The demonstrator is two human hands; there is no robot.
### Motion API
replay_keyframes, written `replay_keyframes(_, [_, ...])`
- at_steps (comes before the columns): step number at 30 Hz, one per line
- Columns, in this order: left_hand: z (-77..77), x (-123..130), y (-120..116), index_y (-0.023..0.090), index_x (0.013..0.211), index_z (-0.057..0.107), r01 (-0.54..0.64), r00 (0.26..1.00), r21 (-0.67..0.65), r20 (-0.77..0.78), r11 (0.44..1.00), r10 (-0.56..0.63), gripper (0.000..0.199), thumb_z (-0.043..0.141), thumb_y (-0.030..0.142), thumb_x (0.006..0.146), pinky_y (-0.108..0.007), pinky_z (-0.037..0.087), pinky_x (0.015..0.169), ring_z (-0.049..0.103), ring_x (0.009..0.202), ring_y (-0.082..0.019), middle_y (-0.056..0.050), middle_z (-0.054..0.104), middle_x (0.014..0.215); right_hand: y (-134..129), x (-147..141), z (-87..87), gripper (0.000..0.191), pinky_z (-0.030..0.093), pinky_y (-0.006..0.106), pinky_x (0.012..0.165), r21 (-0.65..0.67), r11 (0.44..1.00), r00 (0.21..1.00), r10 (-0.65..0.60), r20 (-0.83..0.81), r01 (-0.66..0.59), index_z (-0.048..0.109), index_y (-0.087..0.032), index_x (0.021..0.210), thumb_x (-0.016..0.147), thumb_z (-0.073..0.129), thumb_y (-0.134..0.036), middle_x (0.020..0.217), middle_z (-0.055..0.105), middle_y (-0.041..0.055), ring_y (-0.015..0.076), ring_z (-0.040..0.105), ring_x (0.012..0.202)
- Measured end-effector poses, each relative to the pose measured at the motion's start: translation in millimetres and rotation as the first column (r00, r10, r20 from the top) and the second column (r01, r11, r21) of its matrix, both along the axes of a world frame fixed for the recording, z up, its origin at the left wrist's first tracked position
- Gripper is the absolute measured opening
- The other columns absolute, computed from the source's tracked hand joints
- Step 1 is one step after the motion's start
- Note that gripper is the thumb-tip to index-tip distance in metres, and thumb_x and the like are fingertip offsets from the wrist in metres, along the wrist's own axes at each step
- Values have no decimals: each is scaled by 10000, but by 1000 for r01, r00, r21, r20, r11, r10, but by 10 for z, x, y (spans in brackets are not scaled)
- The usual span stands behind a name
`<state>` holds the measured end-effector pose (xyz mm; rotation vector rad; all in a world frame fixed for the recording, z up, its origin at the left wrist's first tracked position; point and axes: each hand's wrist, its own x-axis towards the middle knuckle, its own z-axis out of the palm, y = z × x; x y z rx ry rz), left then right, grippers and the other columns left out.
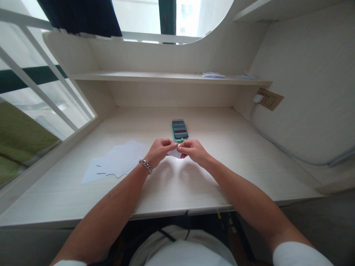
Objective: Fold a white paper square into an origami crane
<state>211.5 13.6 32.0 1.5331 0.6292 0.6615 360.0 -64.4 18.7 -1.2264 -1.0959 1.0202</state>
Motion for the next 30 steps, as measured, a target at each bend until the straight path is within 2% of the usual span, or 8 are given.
replay_keyframes(6, [-14, 4, 56, 138, 581, 584, -71, 997, 134, -13, 988, 73, 388, 776, 473, 623, -237, 298, 505, 430, 511, -84, 16, 527, 544, -12, -29, 23, 267, 472, 237, 505, -38, 999, 999, -20, -38, 19, 662, -144, 660, 630, 782, -380, 496, 610, -4, 104, 570, 471])
replay_keyframes(10, [-20, 12, 51, 140, 569, 573, -86, 996, 119, -2, 989, 87, 396, 776, 478, 613, -239, 306, 505, 427, 508, -84, 18, 519, 538, -14, -25, 31, 288, 474, 230, 515, -78, 997, 998, -7, -54, 3, 644, -147, 651, 624, 797, -390, 519, 628, 10, 112, 597, 499])
replay_keyframes(22, [-11, 19, 33, 141, 559, 568, -71, 997, 97, 16, 993, 70, 406, 785, 483, 602, -235, 298, 493, 416, 495, -79, 22, 505, 523, -5, -12, -5, 424, 487, 248, 523, -62, 998, 990, 13, -143, -22, 643, -140, 619, 499, 870, -477, 503, 623, 6, 112, 588, 477])
replay_keyframes(26, [2, 8, 32, 137, 566, 590, -97, 995, 98, 26, 990, 95, 385, 793, 462, 596, -231, 313, 491, 427, 494, -78, 18, 525, 525, -15, -34, 2, 392, 482, 238, 528, -90, 996, 993, -14, -121, 3, 648, -144, 654, 551, 858, -459, 526, 628, 8, 112, 597, 505])
replay_keyframes(30, [4, -4, 36, 127, 605, 629, -124, 992, 67, 22, 990, 123, 374, 805, 456, 586, -241, 377, 514, 493, 514, -99, -2, 576, 553, -44, -25, 44, 344, 476, 224, 537, -121, 991, 990, 34, -140, -51, 647, -153, 692, 629, 824, -441, 597, 651, 12, 112, 618, 556])
